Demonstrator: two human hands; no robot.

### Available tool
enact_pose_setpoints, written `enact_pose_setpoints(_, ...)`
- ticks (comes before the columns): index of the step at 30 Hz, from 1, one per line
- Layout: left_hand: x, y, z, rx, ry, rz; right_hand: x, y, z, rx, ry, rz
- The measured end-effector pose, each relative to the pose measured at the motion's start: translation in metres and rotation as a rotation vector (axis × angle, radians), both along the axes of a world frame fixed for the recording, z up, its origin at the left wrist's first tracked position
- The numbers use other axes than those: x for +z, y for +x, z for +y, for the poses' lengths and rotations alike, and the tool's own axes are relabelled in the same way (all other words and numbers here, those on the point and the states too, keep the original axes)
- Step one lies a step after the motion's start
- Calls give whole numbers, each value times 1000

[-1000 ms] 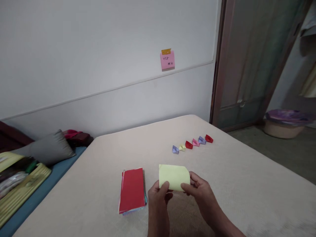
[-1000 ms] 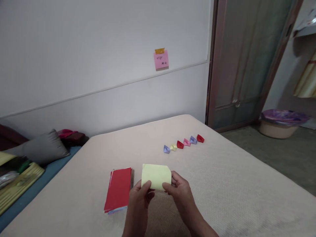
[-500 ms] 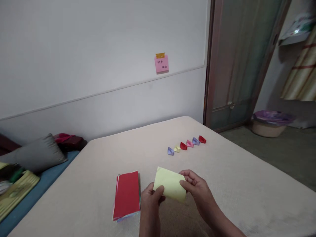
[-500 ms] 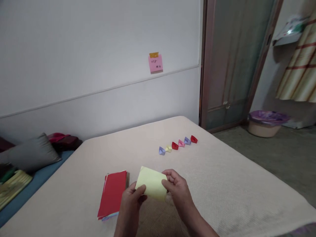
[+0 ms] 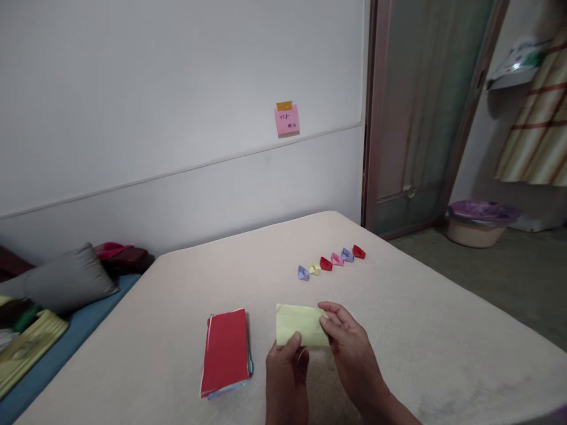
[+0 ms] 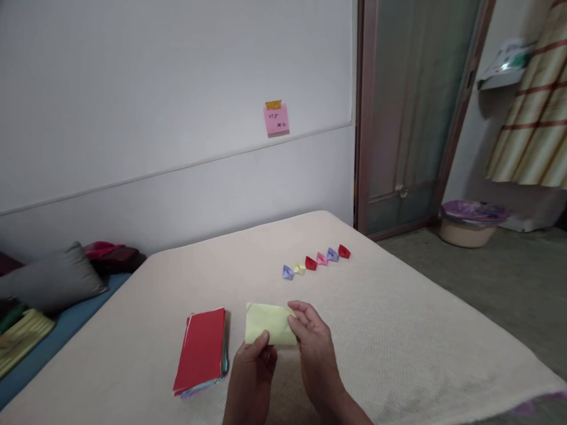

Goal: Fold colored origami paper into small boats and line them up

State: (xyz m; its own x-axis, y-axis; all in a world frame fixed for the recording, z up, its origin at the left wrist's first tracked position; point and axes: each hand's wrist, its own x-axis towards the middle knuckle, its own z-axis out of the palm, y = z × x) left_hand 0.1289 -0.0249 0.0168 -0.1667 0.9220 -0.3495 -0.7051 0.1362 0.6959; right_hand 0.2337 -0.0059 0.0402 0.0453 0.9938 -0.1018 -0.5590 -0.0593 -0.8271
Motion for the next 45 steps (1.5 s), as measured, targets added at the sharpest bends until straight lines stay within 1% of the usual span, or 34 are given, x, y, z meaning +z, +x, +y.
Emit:
enact_pose_setpoints(4,4,6,-3,-1,14,51,0,2,1,-32,-18,15)
enact_pose_setpoints(8,3,10,-3,4,17,32,-1,5,3,-55,-25,14)
enact_pose_setpoints(10,3,9,-2,24,1,23,-1,7,4,-42,-38,-6)
enact_pose_setpoints(12,6,6,-1,42,21,24,-1,9,6,-13,-41,-39)
enact_pose_setpoints(16,15,-5,1,46,133,47,-1,12,9,94,1,-172)
enact_pose_setpoints(18,19,-12,2,49,133,73,-1,13,8,168,16,-233)
enact_pose_setpoints(21,19,-21,3,38,119,144,0,13,7,317,47,-274)
enact_pose_setpoints(23,18,-27,3,-6,128,204,-1,12,7,415,60,-276)
enact_pose_setpoints(26,17,-32,1,-93,134,279,-3,11,6,462,52,-235)
enact_pose_setpoints(28,19,-32,-1,-131,118,332,-4,10,6,462,41,-195)
enact_pose_setpoints(30,23,-30,-3,-134,115,382,-5,10,5,438,24,-176)
enact_pose_setpoints(33,28,-26,-6,-117,155,405,-7,11,7,340,11,-188)
enact_pose_setpoints(35,27,-25,-5,-110,160,423,-9,13,10,276,19,-210)
enact_pose_setpoints(38,20,-28,1,-104,146,505,-11,17,15,212,43,-278)
enact_pose_setpoints(41,11,-32,7,-128,129,573,-10,20,15,211,81,-329)
enact_pose_setpoints(45,9,-34,9,-116,122,618,-5,21,11,296,138,-321)
